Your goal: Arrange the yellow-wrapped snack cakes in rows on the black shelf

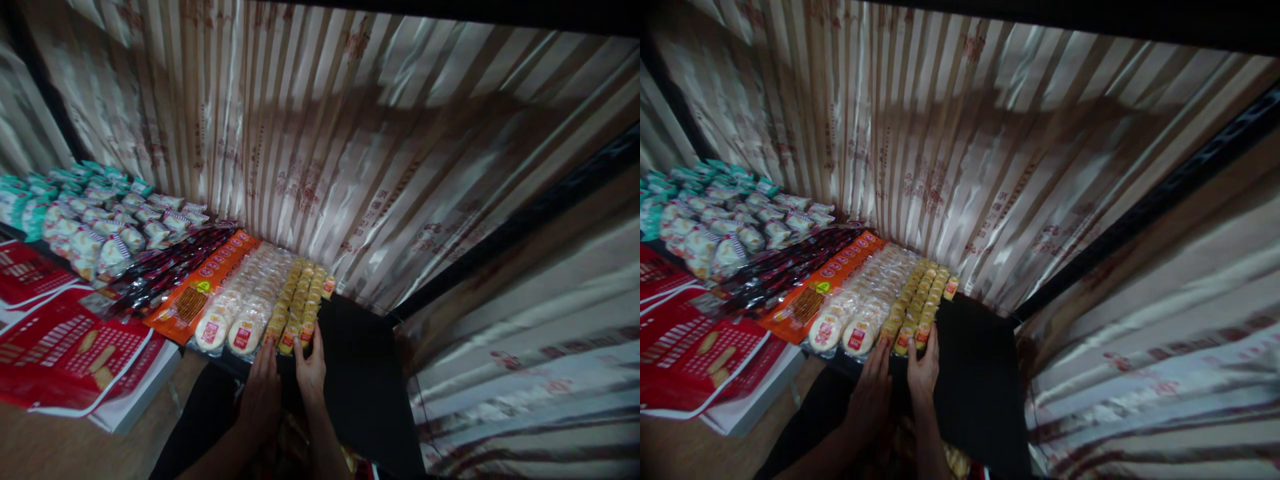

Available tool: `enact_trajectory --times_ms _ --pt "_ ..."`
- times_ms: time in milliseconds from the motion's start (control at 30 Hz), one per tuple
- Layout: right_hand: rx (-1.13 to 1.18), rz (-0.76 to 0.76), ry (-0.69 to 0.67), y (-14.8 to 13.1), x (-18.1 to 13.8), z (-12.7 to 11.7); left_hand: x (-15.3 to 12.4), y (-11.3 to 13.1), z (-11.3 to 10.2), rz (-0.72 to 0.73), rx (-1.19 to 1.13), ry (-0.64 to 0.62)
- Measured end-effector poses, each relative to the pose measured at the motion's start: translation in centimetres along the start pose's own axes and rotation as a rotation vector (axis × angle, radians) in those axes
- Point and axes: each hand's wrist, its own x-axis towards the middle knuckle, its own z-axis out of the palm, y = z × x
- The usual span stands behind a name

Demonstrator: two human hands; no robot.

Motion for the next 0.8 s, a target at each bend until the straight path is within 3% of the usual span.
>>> enact_trajectory --times_ms 433,500,633,800 --pt "0.035 0.019 -0.012 -0.8 -0.4 -0.8 1.2 -0.3 -0.2 0.028 0.033 -0.015" --pt "-0.003 -0.061 0.029 -1.3 -0.4 -1.3 1.3 -0.5 -0.3 0.036 0.021 -0.029" --pt "-0.208 -0.408 0.069 -3.8 0.7 -1.8 1.2 -0.5 -0.1 0.039 0.027 -0.026" --pt "-0.536 -0.601 -0.145 -7.8 3.5 -1.0 1.3 0.0 0.2 -0.002 0.049 0.022"
